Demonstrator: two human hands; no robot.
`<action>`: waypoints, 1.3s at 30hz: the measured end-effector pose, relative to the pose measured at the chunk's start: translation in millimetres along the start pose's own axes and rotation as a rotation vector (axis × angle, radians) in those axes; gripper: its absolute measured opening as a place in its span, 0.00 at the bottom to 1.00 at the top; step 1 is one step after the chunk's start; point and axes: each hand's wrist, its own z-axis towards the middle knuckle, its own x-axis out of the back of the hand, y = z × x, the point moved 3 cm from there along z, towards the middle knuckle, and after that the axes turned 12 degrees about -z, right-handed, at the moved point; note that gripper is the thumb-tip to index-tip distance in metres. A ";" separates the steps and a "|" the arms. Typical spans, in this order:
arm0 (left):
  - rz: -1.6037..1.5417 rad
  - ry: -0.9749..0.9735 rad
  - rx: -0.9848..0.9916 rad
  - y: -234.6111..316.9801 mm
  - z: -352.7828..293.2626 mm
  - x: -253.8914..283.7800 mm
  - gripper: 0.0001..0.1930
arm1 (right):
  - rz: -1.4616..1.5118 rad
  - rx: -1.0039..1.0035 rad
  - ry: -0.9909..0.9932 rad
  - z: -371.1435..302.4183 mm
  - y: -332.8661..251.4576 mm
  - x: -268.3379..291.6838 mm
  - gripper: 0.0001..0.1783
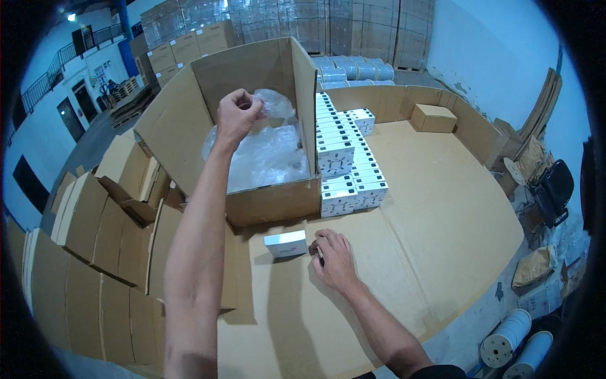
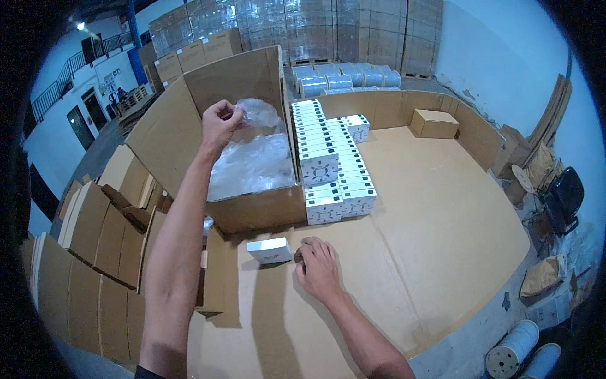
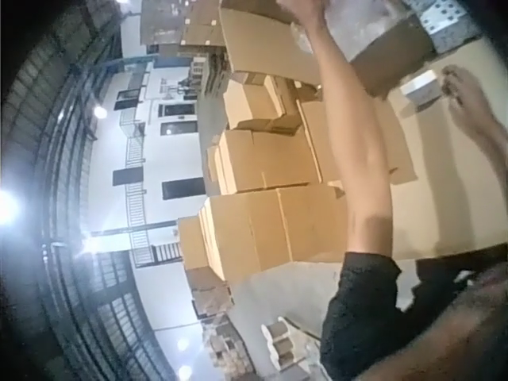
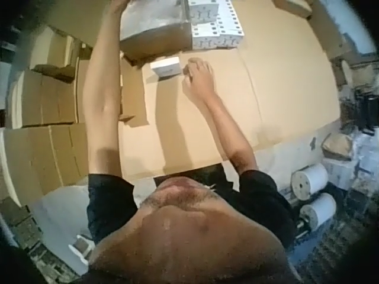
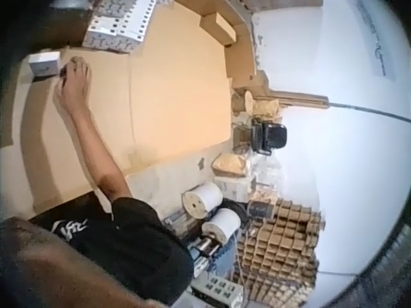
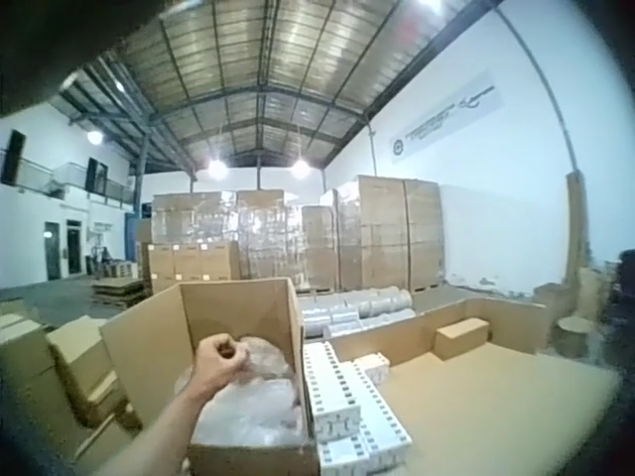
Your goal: Placing small white product boxes into larger cardboard shipping boxes.
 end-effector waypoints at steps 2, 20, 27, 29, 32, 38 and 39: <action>-0.089 0.072 -0.065 19.0 -11.6 15.8 0.07 | 0.014 0.029 0.023 -2.5 -3.9 -0.9 0.11; -0.161 0.102 0.055 75.2 -322.9 -19.3 0.05 | 1.153 -0.380 -0.141 -32.0 -3.8 23.3 0.16; -0.097 0.088 0.251 38.7 -391.9 -25.8 0.03 | 1.195 -0.395 -0.206 -42.8 -25.2 15.4 0.17; -0.038 0.032 0.319 34.7 -402.9 -20.0 0.09 | 1.056 -0.442 -0.261 -45.3 -32.1 14.1 0.16; -0.359 0.067 0.484 39.8 -393.2 -20.0 0.24 | 0.961 -0.351 -0.258 -45.0 -34.4 13.4 0.12; -0.153 0.186 0.643 -2.9 -379.7 -23.9 0.13 | 0.849 -0.156 -0.413 -47.8 -39.7 2.4 0.15; -0.158 0.183 0.652 -3.2 -378.0 -26.0 0.13 | 0.846 -0.166 -0.416 -47.5 -41.3 5.3 0.15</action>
